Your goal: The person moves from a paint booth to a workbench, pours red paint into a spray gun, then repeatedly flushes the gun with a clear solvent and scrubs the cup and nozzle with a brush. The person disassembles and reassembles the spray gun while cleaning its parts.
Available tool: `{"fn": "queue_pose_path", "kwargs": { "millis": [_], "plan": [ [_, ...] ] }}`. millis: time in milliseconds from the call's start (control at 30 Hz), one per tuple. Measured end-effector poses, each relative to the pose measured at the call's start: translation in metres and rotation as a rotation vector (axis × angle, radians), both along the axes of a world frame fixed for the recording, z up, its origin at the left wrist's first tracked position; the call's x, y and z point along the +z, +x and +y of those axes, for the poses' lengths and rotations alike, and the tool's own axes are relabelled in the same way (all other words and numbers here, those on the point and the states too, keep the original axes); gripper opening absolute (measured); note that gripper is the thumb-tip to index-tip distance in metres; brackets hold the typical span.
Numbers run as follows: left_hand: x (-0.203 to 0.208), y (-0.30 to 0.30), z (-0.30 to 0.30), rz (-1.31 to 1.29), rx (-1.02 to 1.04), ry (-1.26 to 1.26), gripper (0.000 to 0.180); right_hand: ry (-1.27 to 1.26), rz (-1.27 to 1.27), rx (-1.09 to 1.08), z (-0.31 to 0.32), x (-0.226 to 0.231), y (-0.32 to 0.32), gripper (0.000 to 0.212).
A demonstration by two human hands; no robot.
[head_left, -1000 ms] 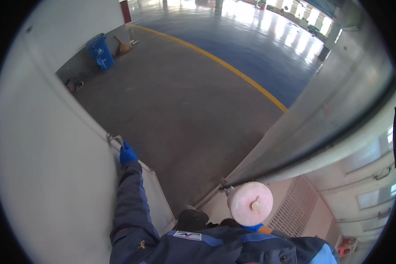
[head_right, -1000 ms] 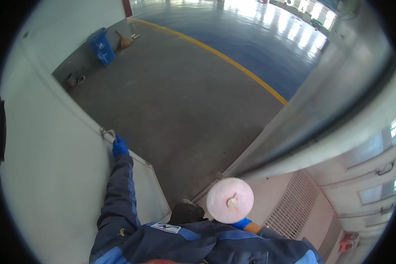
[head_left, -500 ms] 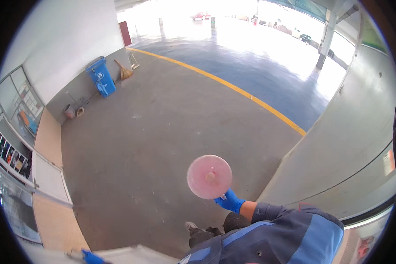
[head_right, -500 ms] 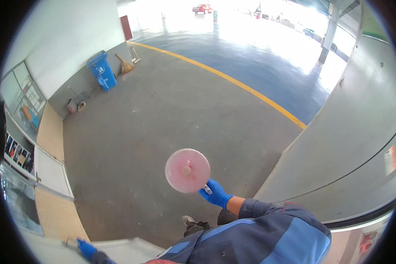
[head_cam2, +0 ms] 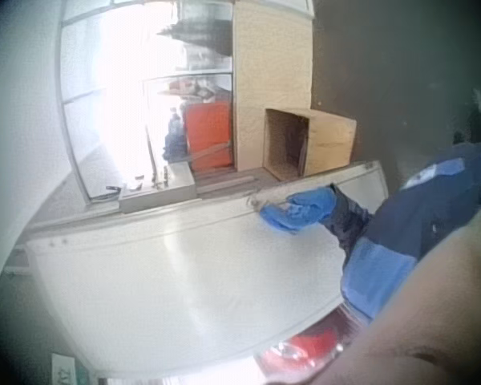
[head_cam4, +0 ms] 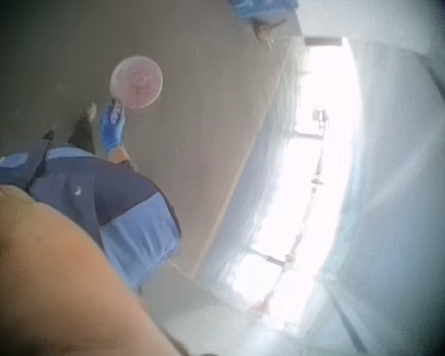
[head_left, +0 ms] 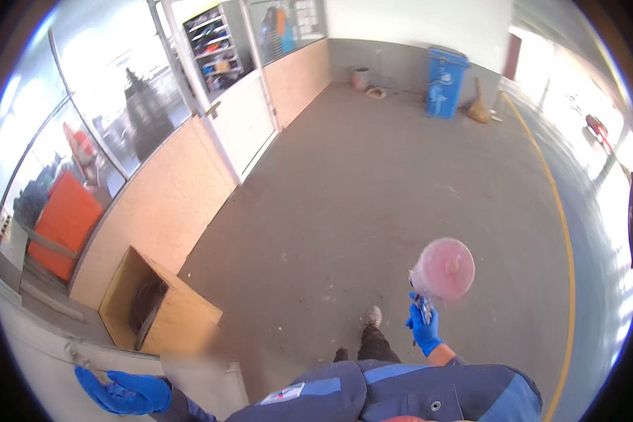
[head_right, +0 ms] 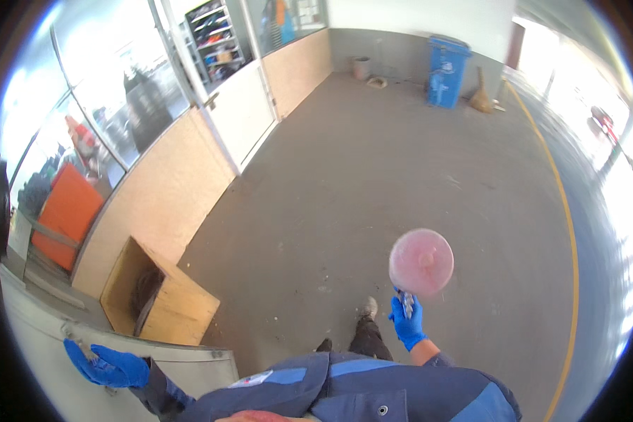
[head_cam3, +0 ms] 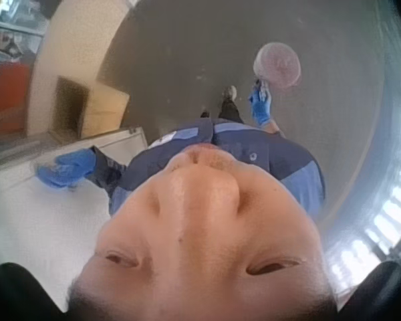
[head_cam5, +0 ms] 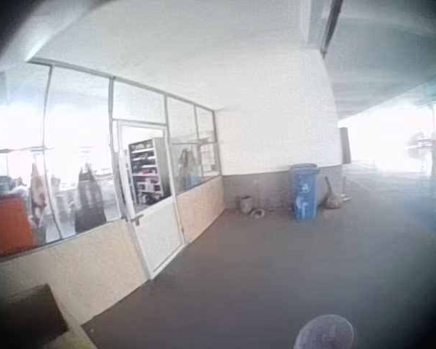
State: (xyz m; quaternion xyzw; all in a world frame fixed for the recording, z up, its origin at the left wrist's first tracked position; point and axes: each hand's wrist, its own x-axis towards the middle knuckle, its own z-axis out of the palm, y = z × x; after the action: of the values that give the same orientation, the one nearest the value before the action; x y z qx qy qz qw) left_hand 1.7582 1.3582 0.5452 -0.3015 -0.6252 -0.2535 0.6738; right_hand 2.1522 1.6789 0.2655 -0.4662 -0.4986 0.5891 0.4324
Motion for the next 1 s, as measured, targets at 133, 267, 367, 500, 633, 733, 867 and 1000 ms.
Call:
{"fn": "queue_pose_path", "kwargs": {
  "millis": [133, 267, 367, 500, 633, 733, 867, 1000],
  "plan": [
    [-0.055, -0.015, 0.178, -0.664, 0.004, -0.204, 0.037, 0.117, -0.065, 0.258, 0.174, -0.012, -0.075, 0.017],
    [-0.083, -0.048, 0.292, -0.915, -0.377, -0.197, 0.043, 0.088, -0.037, 0.450, 0.276, 0.024, -0.174, 0.012],
    [-0.096, -0.070, 0.366, -1.227, -0.584, -0.070, 0.057, 0.009, -0.131, 0.651, 0.333, 0.046, -0.258, 0.017],
    [-0.132, -0.123, 0.469, -1.390, -0.838, 0.013, 0.073, 0.008, -0.212, 1.167, 0.401, 0.057, -0.391, 0.033],
    [-0.180, -0.234, 0.567, -1.364, -0.945, -0.226, 0.086, 0.432, -0.191, 1.431, 0.445, 0.091, -0.533, 0.049],
    [-0.212, -0.334, 0.633, -1.592, -1.107, 0.057, 0.084, 0.319, -0.268, 1.623, 0.488, 0.127, -0.626, 0.062],
    [-0.221, -0.456, 0.677, -1.604, -1.086, 0.491, 0.068, 0.499, -0.176, 1.957, 0.558, 0.151, -0.743, 0.082],
    [-0.206, -0.543, 0.682, -1.207, -1.396, 0.852, 0.059, 0.419, -0.355, 2.255, 0.683, 0.131, -0.911, 0.078]
  ]
}}
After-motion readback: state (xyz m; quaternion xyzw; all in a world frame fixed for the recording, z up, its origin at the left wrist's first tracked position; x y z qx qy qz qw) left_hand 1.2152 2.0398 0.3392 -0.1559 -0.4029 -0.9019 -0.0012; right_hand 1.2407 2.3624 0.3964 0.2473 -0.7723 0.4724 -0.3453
